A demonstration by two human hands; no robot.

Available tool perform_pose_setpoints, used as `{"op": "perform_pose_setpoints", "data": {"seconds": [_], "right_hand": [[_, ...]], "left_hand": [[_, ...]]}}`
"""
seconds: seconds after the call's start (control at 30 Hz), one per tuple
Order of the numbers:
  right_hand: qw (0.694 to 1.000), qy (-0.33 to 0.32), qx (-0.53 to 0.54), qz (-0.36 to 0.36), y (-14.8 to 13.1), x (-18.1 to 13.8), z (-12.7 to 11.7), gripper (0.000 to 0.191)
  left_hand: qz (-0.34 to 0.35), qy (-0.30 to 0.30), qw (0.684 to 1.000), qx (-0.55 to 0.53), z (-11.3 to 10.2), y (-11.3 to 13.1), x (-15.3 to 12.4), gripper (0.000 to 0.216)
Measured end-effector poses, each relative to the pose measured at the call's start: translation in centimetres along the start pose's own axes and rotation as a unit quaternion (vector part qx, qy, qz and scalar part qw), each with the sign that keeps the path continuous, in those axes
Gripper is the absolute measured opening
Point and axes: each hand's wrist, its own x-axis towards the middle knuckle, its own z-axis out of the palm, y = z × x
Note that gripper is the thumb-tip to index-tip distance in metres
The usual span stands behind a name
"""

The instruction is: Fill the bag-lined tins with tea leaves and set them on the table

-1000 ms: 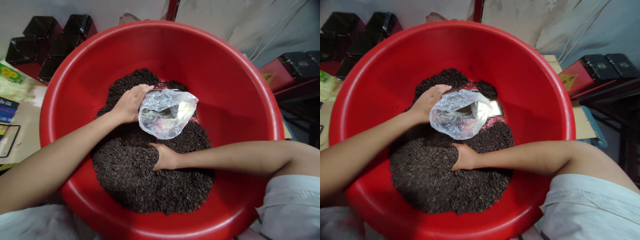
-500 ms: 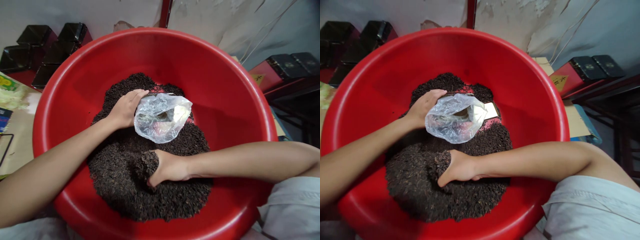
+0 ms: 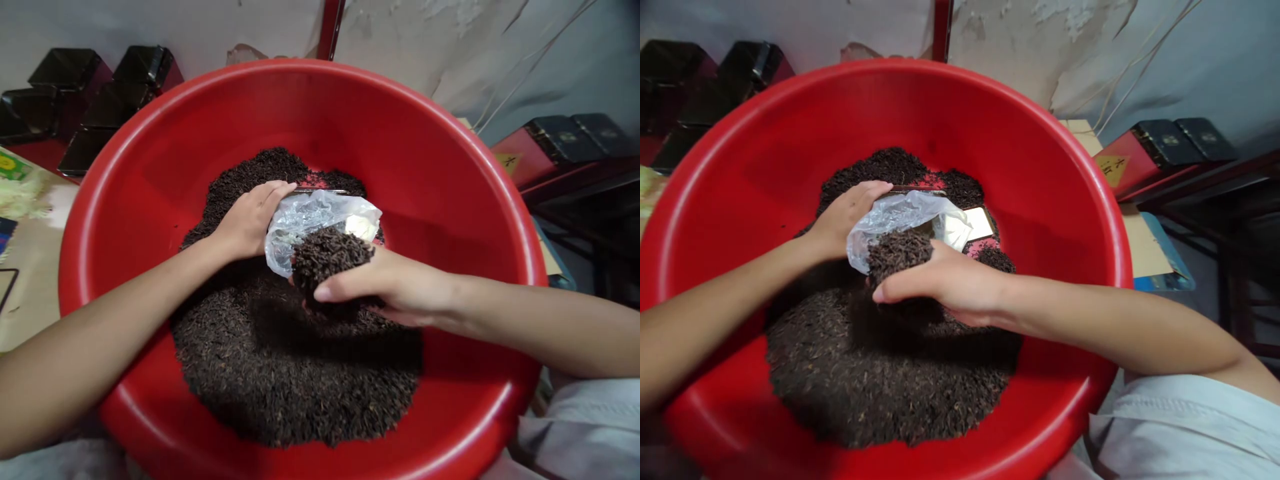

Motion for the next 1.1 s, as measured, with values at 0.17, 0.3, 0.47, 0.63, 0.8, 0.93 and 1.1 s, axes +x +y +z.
{"op": "perform_pose_setpoints", "data": {"seconds": [0.17, 0.3, 0.47, 0.63, 0.8, 0.93, 1.1], "right_hand": [[0.996, 0.038, 0.017, 0.074, 0.5, 2.2, -0.9, 0.008], [0.992, 0.078, 0.032, 0.098, 1.0, 3.8, -1.8, 0.007], [0.991, 0.102, 0.041, 0.081, 1.2, 4.6, -2.6, 0.013], [0.994, 0.111, 0.01, 0.013, 1.3, 5.0, -3.0, 0.02], [0.982, 0.142, -0.04, -0.116, 1.5, 5.5, -3.3, 0.027], [0.972, 0.152, -0.053, -0.173, 1.7, 6.0, -3.6, 0.03], [0.945, 0.195, -0.146, -0.219, 1.8, 6.8, -4.1, 0.046]], "left_hand": [[-0.006, 0.0, 1.0, 0.004, 0.0, 0.2, -0.1, 0.068], [-0.015, -0.001, 1.0, 0.005, 0.1, 0.3, -0.1, 0.072], [-0.002, 0.0, 1.0, -0.008, 0.0, 0.3, -0.1, 0.072], [0.01, -0.002, 1.0, -0.007, -0.1, 0.3, 0.0, 0.072], [0.006, -0.003, 1.0, -0.007, -0.1, 0.4, -0.1, 0.077], [-0.004, -0.01, 1.0, -0.005, -0.1, 0.5, 0.0, 0.077], [-0.013, -0.004, 1.0, -0.013, 0.0, 0.4, 0.0, 0.077]]}}
